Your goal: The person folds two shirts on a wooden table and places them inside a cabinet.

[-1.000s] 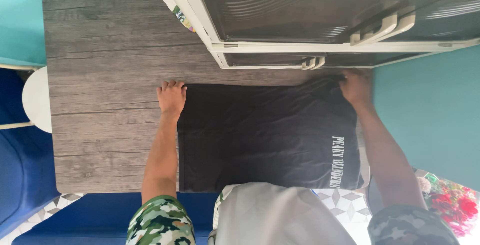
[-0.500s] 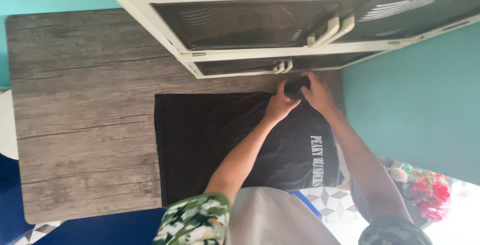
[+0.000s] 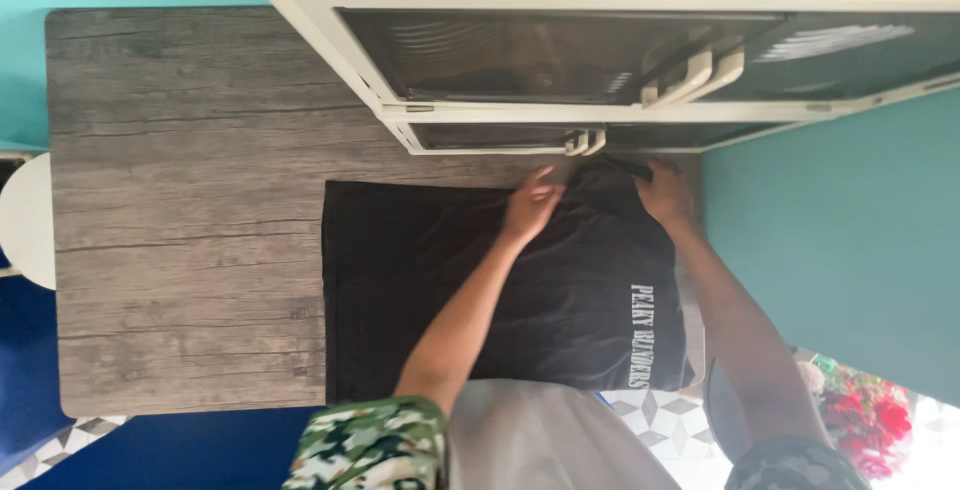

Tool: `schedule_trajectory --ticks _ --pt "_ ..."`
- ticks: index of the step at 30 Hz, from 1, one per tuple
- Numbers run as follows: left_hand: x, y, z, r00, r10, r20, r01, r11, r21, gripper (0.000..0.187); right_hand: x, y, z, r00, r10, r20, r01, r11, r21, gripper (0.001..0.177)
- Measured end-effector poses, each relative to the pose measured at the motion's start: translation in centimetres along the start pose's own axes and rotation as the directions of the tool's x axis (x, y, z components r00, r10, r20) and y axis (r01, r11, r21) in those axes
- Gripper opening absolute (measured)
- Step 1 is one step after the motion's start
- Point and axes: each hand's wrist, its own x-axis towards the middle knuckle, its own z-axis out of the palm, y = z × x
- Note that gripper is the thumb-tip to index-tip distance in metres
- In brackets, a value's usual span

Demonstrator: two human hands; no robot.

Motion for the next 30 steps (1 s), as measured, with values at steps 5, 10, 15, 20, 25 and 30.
schedule_trajectory --ticks 5,10,15,20,25,30 --pt "-3.9 -0.1 -17.3 0.973 0.018 -0.231 0.087 0.897 0.433 0.027 2.2 1.9 1.4 0.997 -0.010 -0.080 0.027 0.978 0.206 0.050" --pt "-6.5 1.2 -29.9 0.942 0.163 -0.294 0.144 0.595 0.790 0.032 2.2 1.7 0.3 0.995 -0.076 0.064 0.067 0.989 0.131 0.071" --pt "-5.0 2.3 -33.7 0.975 -0.063 -0.214 0.222 0.373 0.901 0.049 2.6 1.5 -1.9 0.984 -0.178 0.005 0.176 0.970 -0.166 0.060" --pt "-3.6 1.7 -33.1 0.970 -0.118 -0.211 0.232 0.201 0.952 0.029 1.4 -1.5 -3.2 0.996 0.026 -0.088 -0.031 0.998 -0.061 0.047" --pt "-2.5 2.8 -32.9 0.957 -0.075 -0.281 0.290 0.247 0.925 0.024 2.0 -2.1 -4.2 0.979 0.050 -0.197 -0.069 0.993 -0.092 0.042" --pt "-1.7 4.1 -33.3 0.949 0.061 -0.309 0.291 0.201 0.935 0.023 3.0 -1.7 -3.8 0.922 0.261 -0.286 -0.252 0.965 0.068 0.039"
